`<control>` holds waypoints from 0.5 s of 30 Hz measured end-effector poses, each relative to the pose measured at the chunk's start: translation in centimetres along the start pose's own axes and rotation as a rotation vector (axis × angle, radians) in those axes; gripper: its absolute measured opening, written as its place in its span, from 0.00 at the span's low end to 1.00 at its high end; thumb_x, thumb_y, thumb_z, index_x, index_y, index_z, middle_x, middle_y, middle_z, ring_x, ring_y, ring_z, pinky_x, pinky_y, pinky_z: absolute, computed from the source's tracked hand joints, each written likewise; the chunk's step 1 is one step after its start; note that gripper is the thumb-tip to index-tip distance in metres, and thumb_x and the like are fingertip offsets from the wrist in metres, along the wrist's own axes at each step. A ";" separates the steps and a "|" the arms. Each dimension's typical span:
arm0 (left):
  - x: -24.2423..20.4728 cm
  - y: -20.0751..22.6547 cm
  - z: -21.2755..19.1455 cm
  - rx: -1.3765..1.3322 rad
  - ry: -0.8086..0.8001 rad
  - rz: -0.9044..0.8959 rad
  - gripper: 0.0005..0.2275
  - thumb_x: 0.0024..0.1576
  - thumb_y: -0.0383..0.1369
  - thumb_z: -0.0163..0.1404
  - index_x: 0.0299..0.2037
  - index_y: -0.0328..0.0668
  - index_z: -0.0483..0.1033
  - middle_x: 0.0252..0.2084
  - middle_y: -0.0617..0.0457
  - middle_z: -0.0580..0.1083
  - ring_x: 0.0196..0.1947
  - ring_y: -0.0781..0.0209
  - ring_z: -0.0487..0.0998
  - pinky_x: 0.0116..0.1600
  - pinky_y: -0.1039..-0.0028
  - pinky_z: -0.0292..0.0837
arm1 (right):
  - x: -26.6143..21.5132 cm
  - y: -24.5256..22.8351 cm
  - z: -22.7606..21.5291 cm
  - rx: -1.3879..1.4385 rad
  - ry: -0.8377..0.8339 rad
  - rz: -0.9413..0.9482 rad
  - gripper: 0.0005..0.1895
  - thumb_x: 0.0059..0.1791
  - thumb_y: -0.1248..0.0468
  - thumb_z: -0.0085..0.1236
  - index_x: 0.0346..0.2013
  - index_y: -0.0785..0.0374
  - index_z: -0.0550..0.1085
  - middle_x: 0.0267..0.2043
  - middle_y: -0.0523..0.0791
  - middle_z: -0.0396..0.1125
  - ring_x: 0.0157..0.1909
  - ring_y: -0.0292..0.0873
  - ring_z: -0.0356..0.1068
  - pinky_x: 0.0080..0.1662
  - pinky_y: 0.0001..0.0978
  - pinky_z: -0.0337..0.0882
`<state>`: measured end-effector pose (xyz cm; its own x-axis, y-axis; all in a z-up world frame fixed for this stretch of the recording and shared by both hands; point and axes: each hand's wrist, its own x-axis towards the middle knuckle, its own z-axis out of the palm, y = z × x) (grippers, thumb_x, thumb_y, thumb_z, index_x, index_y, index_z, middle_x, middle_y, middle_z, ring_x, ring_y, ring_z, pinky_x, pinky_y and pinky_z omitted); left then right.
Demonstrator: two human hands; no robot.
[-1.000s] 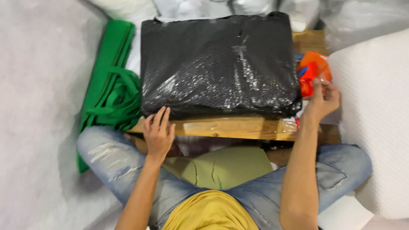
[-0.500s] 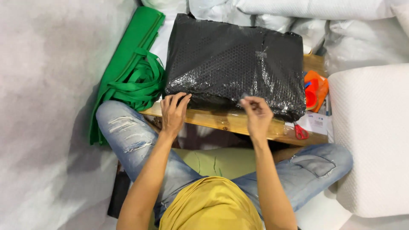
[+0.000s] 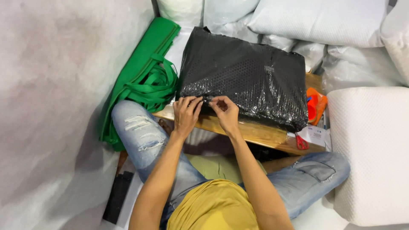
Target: Wrapping a large black foam cushion in black bubble wrap and securing it with tape.
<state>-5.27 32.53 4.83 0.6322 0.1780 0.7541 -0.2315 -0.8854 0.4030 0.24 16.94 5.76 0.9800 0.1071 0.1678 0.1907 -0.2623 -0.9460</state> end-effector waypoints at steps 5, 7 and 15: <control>0.6 -0.8 0.5 -0.038 0.000 -0.028 0.05 0.63 0.38 0.55 0.45 0.55 0.80 0.37 0.62 0.72 0.38 0.62 0.75 0.43 0.70 0.65 | 0.1 -0.4 0.4 0.054 0.003 0.014 0.08 0.45 0.68 0.72 0.37 0.59 0.82 0.31 0.43 0.75 0.35 0.34 0.72 0.42 0.27 0.75; 0.0 -0.6 0.6 -0.047 -0.012 -0.050 0.04 0.63 0.38 0.54 0.44 0.55 0.80 0.37 0.63 0.72 0.37 0.62 0.75 0.43 0.70 0.65 | -0.8 -0.6 0.2 0.061 0.010 0.031 0.08 0.45 0.68 0.72 0.38 0.59 0.82 0.31 0.42 0.75 0.36 0.34 0.73 0.43 0.27 0.76; 0.4 -0.5 0.8 -0.027 -0.006 -0.055 0.03 0.64 0.38 0.53 0.41 0.56 0.79 0.35 0.62 0.70 0.37 0.61 0.74 0.43 0.68 0.65 | -0.5 -0.3 -0.1 0.075 0.017 0.031 0.09 0.45 0.69 0.71 0.39 0.59 0.81 0.31 0.42 0.75 0.37 0.31 0.72 0.42 0.22 0.76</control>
<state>-4.28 32.74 4.50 0.6489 0.2233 0.7274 -0.2160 -0.8626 0.4575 -0.32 16.90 5.97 0.9862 0.0838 0.1425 0.1563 -0.1925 -0.9688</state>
